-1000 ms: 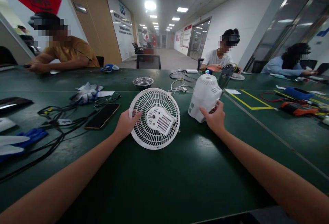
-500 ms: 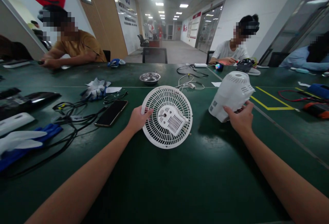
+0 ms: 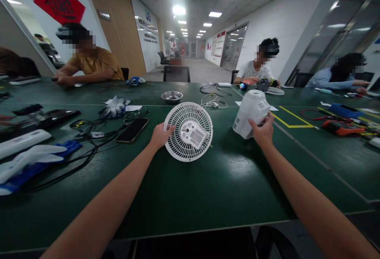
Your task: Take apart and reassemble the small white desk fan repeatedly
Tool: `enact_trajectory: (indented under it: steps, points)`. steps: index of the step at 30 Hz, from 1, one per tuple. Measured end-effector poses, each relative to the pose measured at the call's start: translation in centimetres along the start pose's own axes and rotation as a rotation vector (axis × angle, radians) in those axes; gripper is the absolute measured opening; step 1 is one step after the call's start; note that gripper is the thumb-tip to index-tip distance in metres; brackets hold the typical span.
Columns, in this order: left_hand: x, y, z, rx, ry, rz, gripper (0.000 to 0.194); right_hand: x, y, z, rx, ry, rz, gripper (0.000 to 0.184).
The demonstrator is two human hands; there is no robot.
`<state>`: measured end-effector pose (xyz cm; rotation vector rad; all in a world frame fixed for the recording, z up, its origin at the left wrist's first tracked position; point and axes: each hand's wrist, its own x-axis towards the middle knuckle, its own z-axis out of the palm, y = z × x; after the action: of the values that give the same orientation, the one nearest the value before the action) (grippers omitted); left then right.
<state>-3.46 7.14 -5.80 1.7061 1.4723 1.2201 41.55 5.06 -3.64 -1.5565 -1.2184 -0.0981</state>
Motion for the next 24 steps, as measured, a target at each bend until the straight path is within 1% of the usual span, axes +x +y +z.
enact_trajectory:
  steps: [3, 5, 9, 13, 16, 20, 24]
  points:
    - [-0.4, 0.2, -0.2, -0.034, -0.040, -0.011, 0.039, 0.0, -0.3, -0.3, 0.027, 0.014, -0.043, 0.090]
    - [-0.6, 0.3, -0.4, -0.040, -0.037, -0.014, 0.040, 0.0, -0.4, -0.4, 0.031, 0.014, -0.056, 0.087]
    - [-0.8, 0.4, -0.4, -0.041, -0.032, -0.012, 0.042, 0.0, -0.2, -0.5, 0.018, 0.008, -0.048, 0.084]
    - [-0.7, 0.4, -0.5, -0.050, -0.077, -0.005, 0.044, 0.2, 0.2, -0.6, 0.015, -0.004, -0.041, 0.085]
    - [-0.7, 0.4, -0.5, -0.045, -0.086, 0.010, 0.044, 0.4, 0.1, -0.7, 0.024, -0.005, -0.043, 0.086]
    - [-0.7, 0.3, -0.5, -0.059, -0.087, 0.012, 0.045, 0.8, -0.5, -0.9, 0.029, 0.025, -0.049, 0.087]
    - [-0.7, 0.3, -0.5, -0.063, -0.092, 0.015, 0.046, 1.3, -0.8, -0.9, 0.014, 0.068, -0.041, 0.078]
